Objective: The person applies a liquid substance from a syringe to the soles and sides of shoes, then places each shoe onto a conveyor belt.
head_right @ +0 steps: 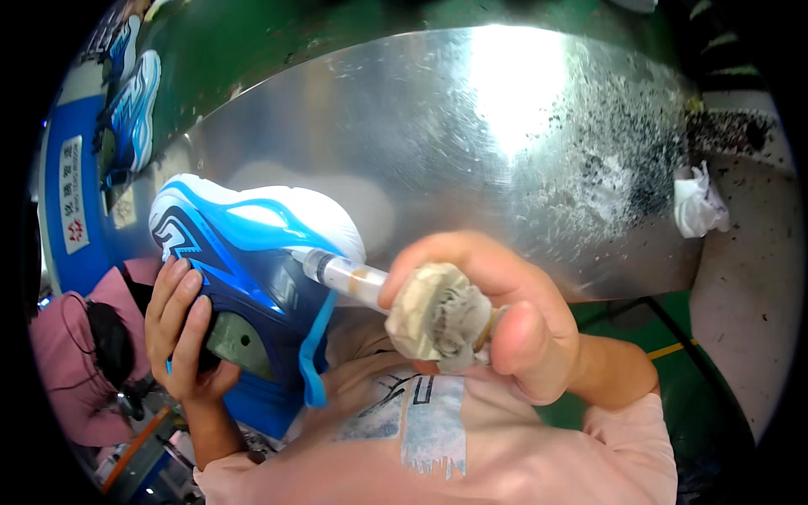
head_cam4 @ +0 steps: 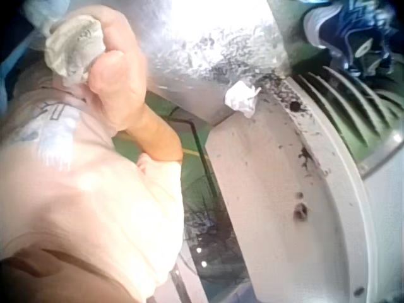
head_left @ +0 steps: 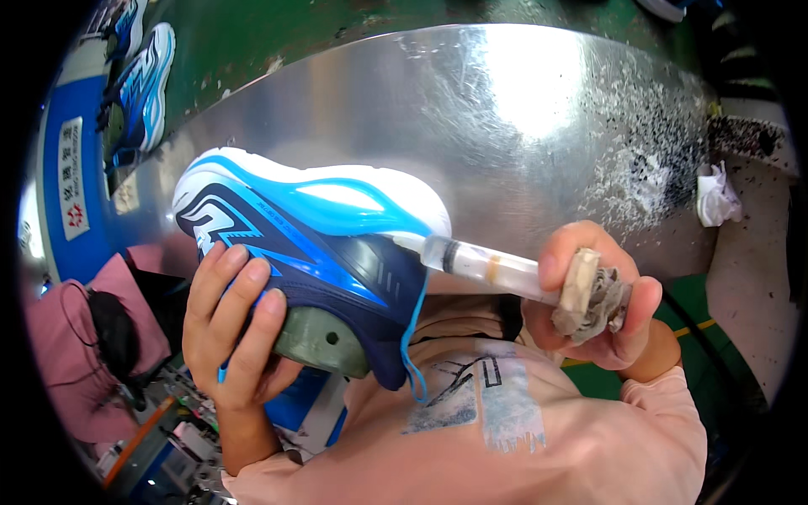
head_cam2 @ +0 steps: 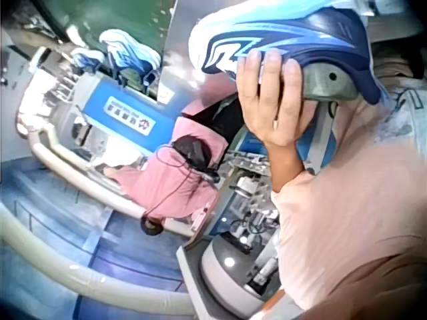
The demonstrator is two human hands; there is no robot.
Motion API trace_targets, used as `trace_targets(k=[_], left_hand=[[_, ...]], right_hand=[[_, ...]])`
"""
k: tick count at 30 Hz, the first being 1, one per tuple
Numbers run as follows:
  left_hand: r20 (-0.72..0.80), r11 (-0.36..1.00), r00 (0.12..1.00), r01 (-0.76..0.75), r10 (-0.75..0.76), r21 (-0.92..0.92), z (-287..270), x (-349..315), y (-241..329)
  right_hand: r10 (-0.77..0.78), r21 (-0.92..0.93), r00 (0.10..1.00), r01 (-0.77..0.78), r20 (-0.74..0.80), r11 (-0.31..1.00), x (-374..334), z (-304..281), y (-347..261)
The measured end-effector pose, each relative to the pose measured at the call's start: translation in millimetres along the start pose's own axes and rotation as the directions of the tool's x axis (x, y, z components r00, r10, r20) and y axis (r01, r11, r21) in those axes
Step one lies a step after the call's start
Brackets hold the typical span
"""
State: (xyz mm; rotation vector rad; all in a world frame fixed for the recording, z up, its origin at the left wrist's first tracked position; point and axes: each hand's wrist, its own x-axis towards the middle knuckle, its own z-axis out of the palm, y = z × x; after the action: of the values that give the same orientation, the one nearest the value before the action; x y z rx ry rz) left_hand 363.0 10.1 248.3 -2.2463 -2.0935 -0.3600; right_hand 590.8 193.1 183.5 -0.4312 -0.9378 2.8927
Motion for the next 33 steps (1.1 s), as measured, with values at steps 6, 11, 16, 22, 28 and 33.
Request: trace_targets(k=[6, 11, 16, 22, 28, 33], left_hand=[[0.092, 0.991, 0.992, -0.090, 0.081, 0.098, -11, 33, -30], [0.225, 0.958, 0.935, -0.287, 0.276, 0.018, -17, 69, -51], [0.209, 0.996, 0.977, -0.053, 0.039, 0.065, -8, 62, -30], [0.103, 0.952, 0.947, 0.301, -0.306, 0.061, 4, 67, 0], [0.090, 0.895, 0.891, 0.439, -0.444, 0.078, 20, 96, 20], [0.156, 0.835, 0.820, 0.536, -0.550, 0.126, -6, 101, 17]], right_hand=[[-0.211, 0.064, 0.971, 0.219, -0.113, 0.974, 17, 16, 24], [-0.308, 0.175, 0.918, 0.356, -0.249, 0.918, 20, 36, 42], [-0.357, 0.166, 0.868, 0.431, -0.345, 0.887, 27, 44, 57], [-0.444, 0.094, 0.805, 0.515, -0.393, 0.852, 33, 62, 66], [-0.528, -0.087, 0.749, 0.542, -0.401, 0.836, 28, 69, 72], [-0.683, -0.216, 0.679, 0.648, -0.270, 0.730, 30, 83, 81]])
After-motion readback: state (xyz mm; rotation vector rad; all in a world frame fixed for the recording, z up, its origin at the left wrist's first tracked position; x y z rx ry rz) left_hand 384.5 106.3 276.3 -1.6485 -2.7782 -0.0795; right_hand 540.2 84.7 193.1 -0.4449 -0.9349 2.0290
